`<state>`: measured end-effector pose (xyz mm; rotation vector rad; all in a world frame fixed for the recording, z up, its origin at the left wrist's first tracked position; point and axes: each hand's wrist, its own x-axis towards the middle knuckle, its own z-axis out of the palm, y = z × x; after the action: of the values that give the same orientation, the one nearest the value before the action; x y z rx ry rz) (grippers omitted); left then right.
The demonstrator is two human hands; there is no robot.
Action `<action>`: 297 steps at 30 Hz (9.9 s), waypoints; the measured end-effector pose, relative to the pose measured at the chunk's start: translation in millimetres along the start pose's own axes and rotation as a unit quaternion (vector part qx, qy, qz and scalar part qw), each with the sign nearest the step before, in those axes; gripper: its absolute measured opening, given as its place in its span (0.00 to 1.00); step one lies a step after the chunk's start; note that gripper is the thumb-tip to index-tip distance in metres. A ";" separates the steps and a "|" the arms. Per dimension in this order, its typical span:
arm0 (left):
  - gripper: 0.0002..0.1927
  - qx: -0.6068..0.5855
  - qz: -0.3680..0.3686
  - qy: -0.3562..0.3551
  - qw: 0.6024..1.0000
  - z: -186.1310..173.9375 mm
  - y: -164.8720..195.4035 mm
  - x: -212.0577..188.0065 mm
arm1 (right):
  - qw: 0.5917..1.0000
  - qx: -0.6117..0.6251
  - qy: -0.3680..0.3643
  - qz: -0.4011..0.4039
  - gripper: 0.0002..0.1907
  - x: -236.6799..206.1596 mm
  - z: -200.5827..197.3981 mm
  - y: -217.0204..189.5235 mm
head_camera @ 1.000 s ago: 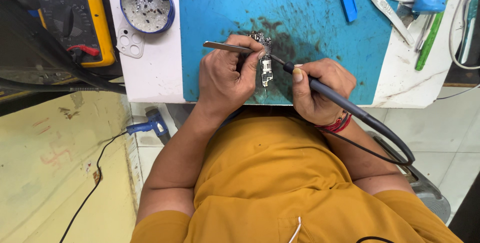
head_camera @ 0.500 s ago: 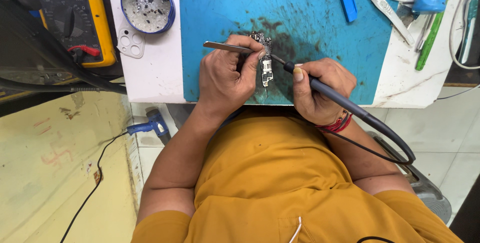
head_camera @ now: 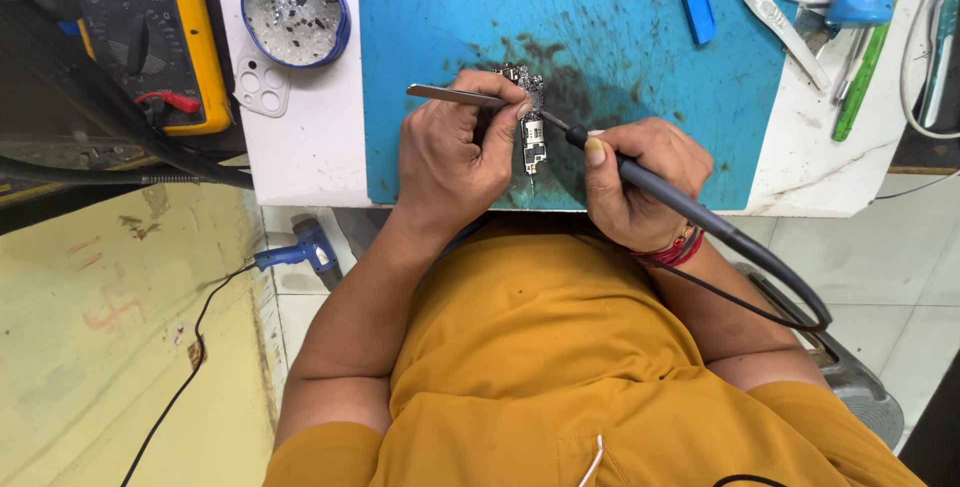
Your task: The person solders components on a disassembled phone motherboard at a workbench, holding the board with tweezers while applying a soldering iron to its contacts. Near the end, they set the board down and squeeze liquid from a yellow bottle onto it.
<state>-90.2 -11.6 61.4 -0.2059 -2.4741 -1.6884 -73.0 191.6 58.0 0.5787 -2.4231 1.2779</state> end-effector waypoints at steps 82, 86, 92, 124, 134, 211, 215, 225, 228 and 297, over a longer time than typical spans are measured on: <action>0.06 -0.091 -0.072 0.044 0.992 -25.0 15.2 58.5 | 0.984 -0.113 -0.130 -0.055 0.22 119.7 -0.5 -3.9; 0.05 -0.080 -0.013 0.043 0.996 -25.9 15.6 70.9 | 0.989 -0.081 -0.107 -0.064 0.20 122.7 2.5 5.7; 0.06 -0.057 -0.050 0.028 0.997 -16.0 9.9 59.0 | 0.999 -0.015 0.042 0.031 0.11 87.6 -2.5 14.2; 0.03 0.026 -0.003 0.025 0.999 -20.4 19.1 53.5 | 0.999 -0.008 -0.034 0.002 0.03 76.6 -7.9 -11.1; 0.03 0.029 -0.003 0.023 0.999 -21.0 17.8 56.7 | 0.999 -0.002 -0.034 0.004 0.03 78.9 -6.2 -9.6; 0.03 0.026 -0.002 0.027 0.999 -16.7 11.1 56.2 | 0.999 0.003 -0.039 0.001 0.03 76.9 -3.1 -1.3; 0.04 0.023 0.010 0.031 0.999 -16.5 10.4 57.2 | 0.999 0.010 -0.043 0.000 0.03 77.9 -2.9 -0.2; 0.04 0.022 0.011 0.030 0.999 -16.2 11.1 57.6 | 0.998 0.015 -0.052 -0.012 0.04 79.2 -3.7 -0.1; 0.04 0.021 0.009 0.030 0.999 -16.1 12.0 57.9 | 0.999 0.006 -0.052 -0.007 0.03 79.5 -3.9 -0.6; 0.05 0.013 -0.006 0.032 0.999 -16.5 11.6 57.5 | 0.998 0.001 -0.058 -0.013 0.05 79.4 -1.3 0.0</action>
<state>-143.7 -20.8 88.9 -0.1315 -2.4556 -1.6389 -141.1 177.3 96.2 0.7006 -2.4986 1.2698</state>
